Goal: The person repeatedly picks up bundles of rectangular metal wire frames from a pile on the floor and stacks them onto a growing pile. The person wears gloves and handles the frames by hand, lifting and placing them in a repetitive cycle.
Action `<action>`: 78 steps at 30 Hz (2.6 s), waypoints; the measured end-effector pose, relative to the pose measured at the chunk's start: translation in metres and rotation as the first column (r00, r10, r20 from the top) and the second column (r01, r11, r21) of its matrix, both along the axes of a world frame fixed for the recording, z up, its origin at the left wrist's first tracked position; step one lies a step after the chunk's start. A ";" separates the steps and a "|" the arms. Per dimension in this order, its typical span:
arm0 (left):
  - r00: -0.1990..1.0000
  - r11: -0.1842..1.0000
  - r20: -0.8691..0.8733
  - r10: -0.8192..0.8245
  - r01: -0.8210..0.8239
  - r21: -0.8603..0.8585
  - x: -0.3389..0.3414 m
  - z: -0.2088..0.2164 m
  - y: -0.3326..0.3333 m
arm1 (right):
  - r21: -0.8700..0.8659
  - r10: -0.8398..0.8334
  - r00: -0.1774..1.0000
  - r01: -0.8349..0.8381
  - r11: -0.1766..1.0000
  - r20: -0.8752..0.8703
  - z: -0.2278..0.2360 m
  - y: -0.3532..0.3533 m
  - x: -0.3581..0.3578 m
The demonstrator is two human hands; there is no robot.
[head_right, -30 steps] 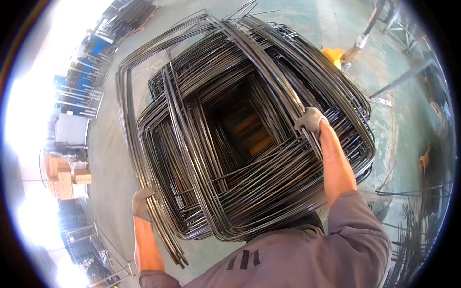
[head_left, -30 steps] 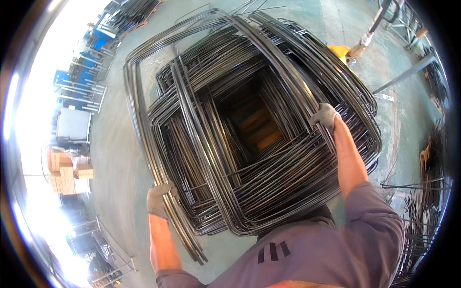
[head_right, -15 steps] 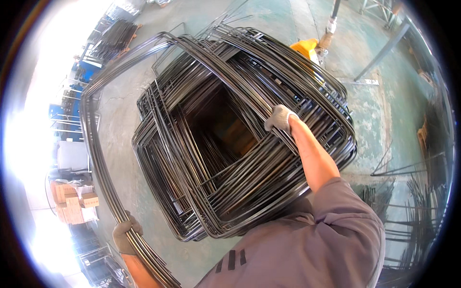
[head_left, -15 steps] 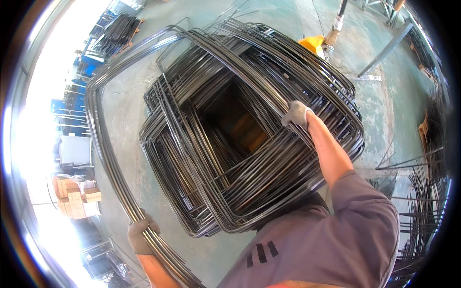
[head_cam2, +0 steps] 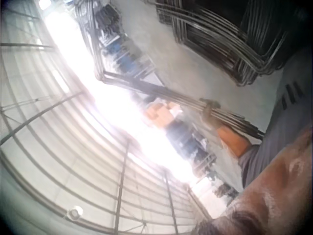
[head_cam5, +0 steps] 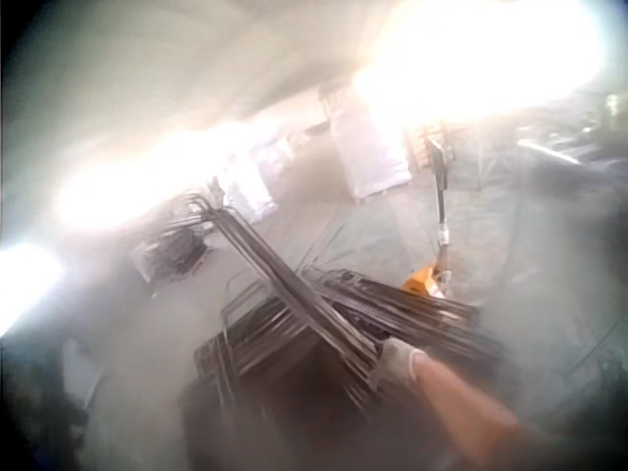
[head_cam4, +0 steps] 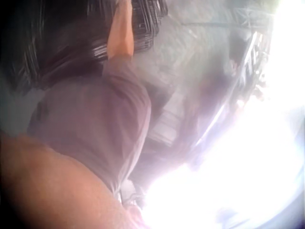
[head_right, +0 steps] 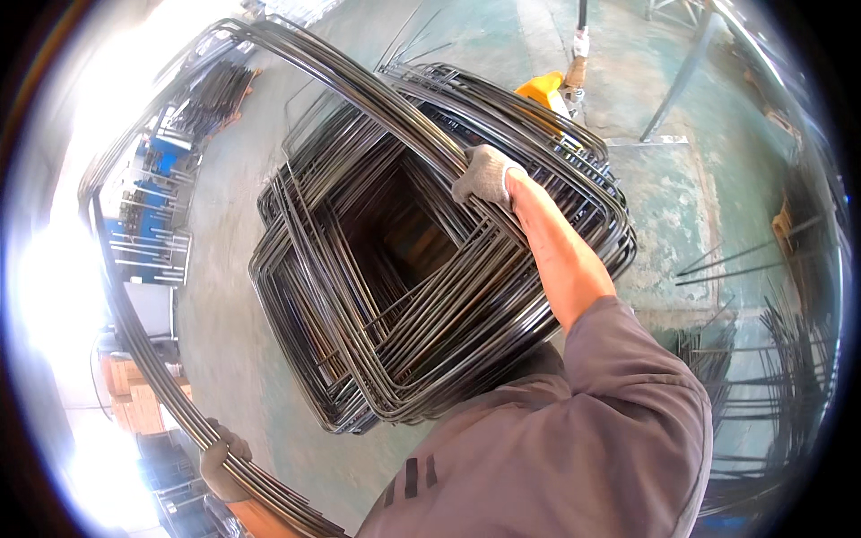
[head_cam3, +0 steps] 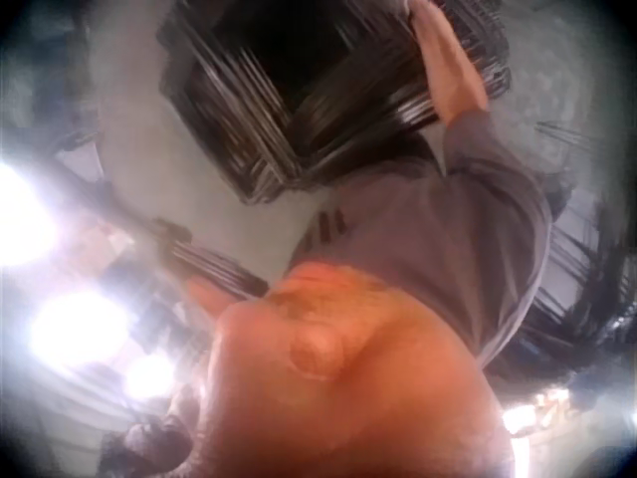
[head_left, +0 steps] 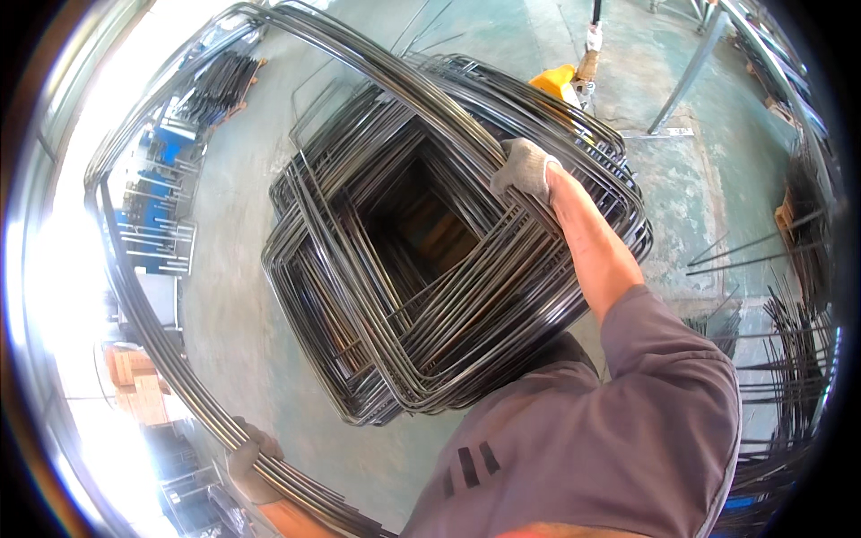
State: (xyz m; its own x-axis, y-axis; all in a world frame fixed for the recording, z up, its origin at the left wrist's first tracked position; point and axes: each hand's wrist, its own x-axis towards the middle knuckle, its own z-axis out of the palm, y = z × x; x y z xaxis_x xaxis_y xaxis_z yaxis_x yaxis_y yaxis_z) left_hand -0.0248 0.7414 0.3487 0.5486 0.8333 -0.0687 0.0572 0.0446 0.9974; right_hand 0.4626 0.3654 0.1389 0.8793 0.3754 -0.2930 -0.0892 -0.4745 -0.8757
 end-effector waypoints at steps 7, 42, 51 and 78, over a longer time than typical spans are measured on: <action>0.986 0.984 0.096 -0.136 0.124 0.124 -0.028 -0.014 0.002 | -0.017 -0.194 0.910 0.215 0.976 0.367 0.097 -0.103 -0.096; -0.283 0.018 0.446 -0.849 0.828 0.560 0.407 0.078 -0.881 | 0.718 -0.245 -0.763 0.646 -0.259 0.598 0.205 -0.568 -0.714; -0.572 -0.259 0.266 -0.776 0.673 0.693 0.435 0.132 -1.181 | 0.906 -0.074 -0.951 0.309 -0.290 0.301 0.152 -0.549 -0.644; -0.509 -0.321 -0.148 -0.848 0.271 0.908 0.238 -0.017 -1.509 | -0.292 -0.627 -0.770 0.631 -0.719 -0.118 -0.114 -0.630 -0.597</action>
State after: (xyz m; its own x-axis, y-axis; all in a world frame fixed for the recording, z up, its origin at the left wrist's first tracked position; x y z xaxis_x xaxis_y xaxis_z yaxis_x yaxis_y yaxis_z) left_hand 0.2133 -0.7677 0.3317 0.0024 -0.7615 0.6482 -0.8318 0.3583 0.4241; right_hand -0.1341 -0.2650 0.0247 -0.4690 -0.7336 -0.4919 -0.3167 0.6595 -0.6817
